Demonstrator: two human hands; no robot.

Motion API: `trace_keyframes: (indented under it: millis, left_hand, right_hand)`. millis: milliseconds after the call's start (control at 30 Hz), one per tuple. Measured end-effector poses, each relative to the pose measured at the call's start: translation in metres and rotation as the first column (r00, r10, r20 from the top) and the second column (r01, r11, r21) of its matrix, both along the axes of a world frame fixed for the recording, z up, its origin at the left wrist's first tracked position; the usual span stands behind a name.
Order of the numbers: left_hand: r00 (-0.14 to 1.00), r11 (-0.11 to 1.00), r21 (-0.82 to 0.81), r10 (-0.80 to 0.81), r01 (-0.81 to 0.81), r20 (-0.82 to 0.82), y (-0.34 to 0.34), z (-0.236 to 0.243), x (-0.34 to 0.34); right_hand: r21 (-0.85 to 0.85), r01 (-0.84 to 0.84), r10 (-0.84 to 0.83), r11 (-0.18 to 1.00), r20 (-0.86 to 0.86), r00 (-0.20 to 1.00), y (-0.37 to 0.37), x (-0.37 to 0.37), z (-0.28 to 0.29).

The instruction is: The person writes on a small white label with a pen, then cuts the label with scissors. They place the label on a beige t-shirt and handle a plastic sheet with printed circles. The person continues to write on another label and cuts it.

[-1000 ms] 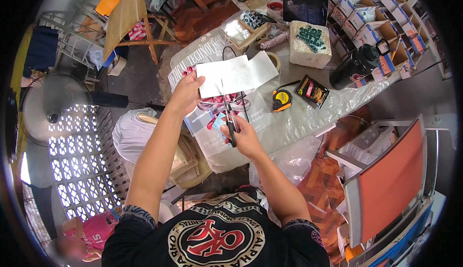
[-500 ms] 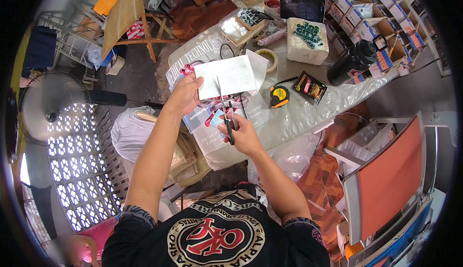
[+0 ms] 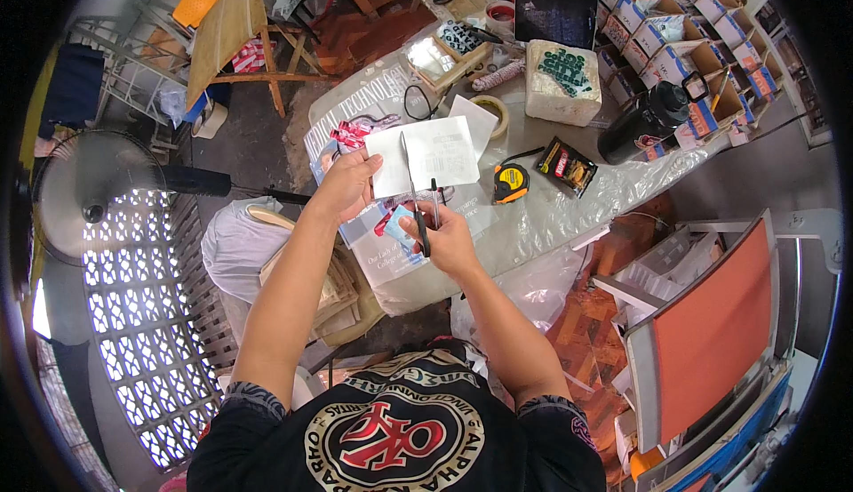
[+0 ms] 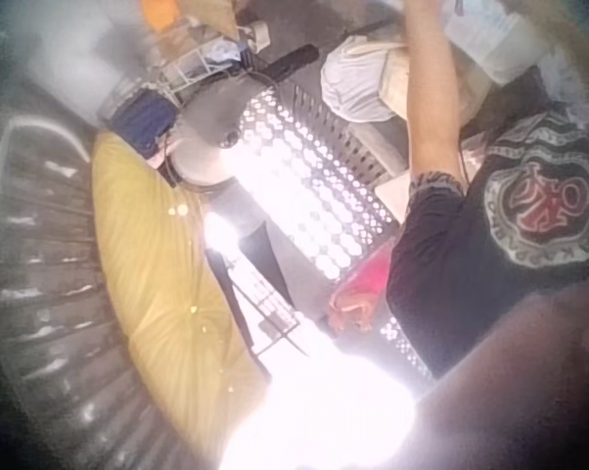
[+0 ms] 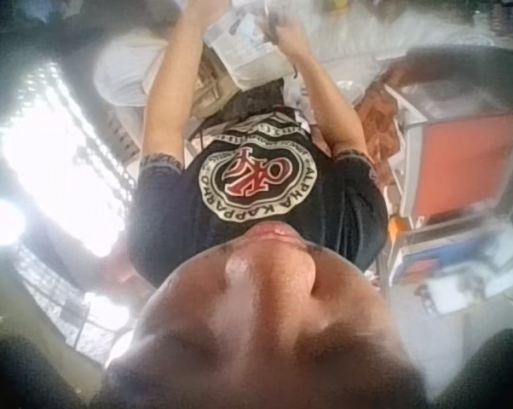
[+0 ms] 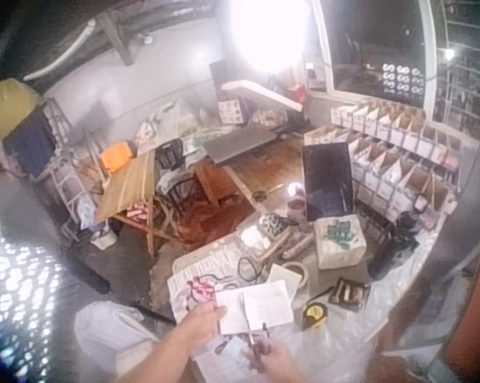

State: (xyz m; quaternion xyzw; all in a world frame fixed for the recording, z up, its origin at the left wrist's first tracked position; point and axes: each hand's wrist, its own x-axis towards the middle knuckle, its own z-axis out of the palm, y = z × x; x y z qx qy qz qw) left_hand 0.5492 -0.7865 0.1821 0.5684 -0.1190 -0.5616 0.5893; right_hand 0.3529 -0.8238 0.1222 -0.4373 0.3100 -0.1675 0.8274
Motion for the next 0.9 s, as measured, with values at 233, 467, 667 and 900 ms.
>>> trace_keyframes:
  millis: [233,467,667,900]
  left_hand:
    - [0.997,0.996,0.012,-0.083,0.083,0.004,-0.006,-0.004,0.007]
    - [0.994,1.000,-0.013,-0.020,0.019,-0.103,-0.015,-0.039,0.023]
    - [0.818,0.867,0.497,-0.308,0.031,0.486,0.048,-0.069,0.042]
    - [0.222,0.840,0.542,-0.525,-0.017,0.821,0.077,-0.120,-0.014]
  right_hand:
    - [0.040,0.041,-0.041,0.998,0.003,0.999,-0.008,0.006,-0.008]
    - [-0.150,0.134,-0.160,0.980,-0.181,0.970,-0.060,0.023,-0.031]
    - [-0.922,-0.202,-0.528,0.329,-0.357,0.771,-0.149,-0.005,-0.031]
    - [-0.891,-0.453,-0.379,0.037,-0.432,0.818,-0.178,0.012,-0.031]
